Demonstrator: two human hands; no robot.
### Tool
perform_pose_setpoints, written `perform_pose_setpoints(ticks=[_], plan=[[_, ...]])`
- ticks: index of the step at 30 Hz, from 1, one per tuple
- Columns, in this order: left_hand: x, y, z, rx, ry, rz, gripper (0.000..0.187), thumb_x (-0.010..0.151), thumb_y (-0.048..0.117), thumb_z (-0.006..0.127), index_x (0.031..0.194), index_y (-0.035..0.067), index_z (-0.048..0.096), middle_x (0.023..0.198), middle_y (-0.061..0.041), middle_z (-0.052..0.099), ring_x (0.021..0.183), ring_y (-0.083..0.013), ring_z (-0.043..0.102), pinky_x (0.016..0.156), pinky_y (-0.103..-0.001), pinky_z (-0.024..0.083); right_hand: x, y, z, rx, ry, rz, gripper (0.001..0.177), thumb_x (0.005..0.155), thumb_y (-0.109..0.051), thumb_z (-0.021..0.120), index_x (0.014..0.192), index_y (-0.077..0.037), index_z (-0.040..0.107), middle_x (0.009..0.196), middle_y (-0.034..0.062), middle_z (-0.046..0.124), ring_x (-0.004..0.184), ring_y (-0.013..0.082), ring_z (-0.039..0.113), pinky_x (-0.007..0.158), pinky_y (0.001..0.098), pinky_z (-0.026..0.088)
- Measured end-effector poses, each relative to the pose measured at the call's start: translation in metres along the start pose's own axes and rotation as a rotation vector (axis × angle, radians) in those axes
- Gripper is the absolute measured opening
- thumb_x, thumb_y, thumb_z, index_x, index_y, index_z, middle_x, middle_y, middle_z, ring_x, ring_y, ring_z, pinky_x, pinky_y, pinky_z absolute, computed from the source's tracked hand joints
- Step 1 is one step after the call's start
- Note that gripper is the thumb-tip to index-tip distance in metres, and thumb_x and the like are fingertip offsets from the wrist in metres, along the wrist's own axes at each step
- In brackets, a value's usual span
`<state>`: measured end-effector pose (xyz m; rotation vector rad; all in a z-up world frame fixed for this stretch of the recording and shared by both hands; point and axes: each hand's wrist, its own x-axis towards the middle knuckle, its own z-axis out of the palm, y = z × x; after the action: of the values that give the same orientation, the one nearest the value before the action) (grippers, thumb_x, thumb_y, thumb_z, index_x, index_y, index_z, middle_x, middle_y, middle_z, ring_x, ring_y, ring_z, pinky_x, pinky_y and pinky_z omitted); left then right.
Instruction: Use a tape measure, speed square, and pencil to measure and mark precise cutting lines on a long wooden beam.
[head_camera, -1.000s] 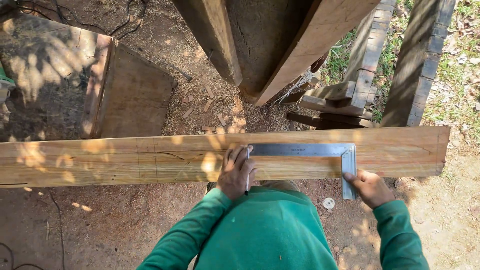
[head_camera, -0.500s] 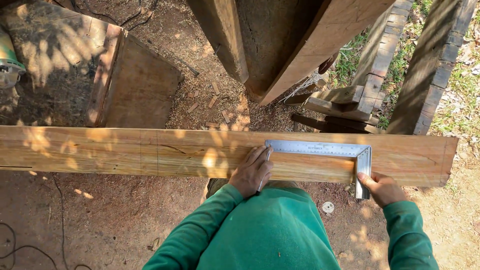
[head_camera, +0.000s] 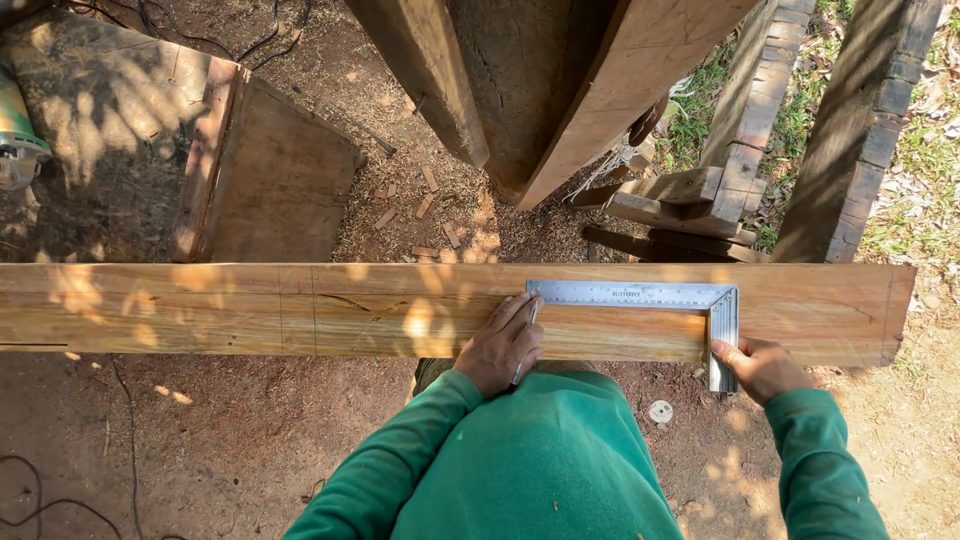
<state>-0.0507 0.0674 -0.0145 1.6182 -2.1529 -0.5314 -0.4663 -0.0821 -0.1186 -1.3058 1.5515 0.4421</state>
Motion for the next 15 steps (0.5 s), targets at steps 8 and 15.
perform_pose_setpoints(ticks=[8, 15], plan=[[0.017, 0.01, -0.023, -0.086, 0.035, -0.01, 0.026, 0.098, 0.031, 0.063, 0.103, 0.008, 0.051, 0.135, -0.026, 0.06, 0.141, -0.0396, 0.045, 0.117, -0.047, 0.041, -0.005, -0.006, 0.002, 0.048, 0.034, 0.006, 0.046, 0.101, -0.043, 0.062, 0.107, -0.002, 0.082, 0.09, 0.0179, 0.084, 0.074, 0.0285, 0.077, 0.075, 0.0366, 0.059], [0.055, -0.017, -0.024, -0.685, 0.142, -0.462, 0.024, 0.102, 0.038, 0.051, 0.102, 0.016, 0.044, 0.071, 0.002, 0.047, 0.056, -0.0123, 0.04, 0.045, -0.032, 0.033, -0.005, -0.008, 0.003, -0.006, 0.058, -0.008, 0.049, 0.1, -0.048, 0.06, 0.105, -0.004, 0.082, 0.089, 0.0148, 0.083, 0.074, 0.0278, 0.075, 0.074, 0.0363, 0.056]])
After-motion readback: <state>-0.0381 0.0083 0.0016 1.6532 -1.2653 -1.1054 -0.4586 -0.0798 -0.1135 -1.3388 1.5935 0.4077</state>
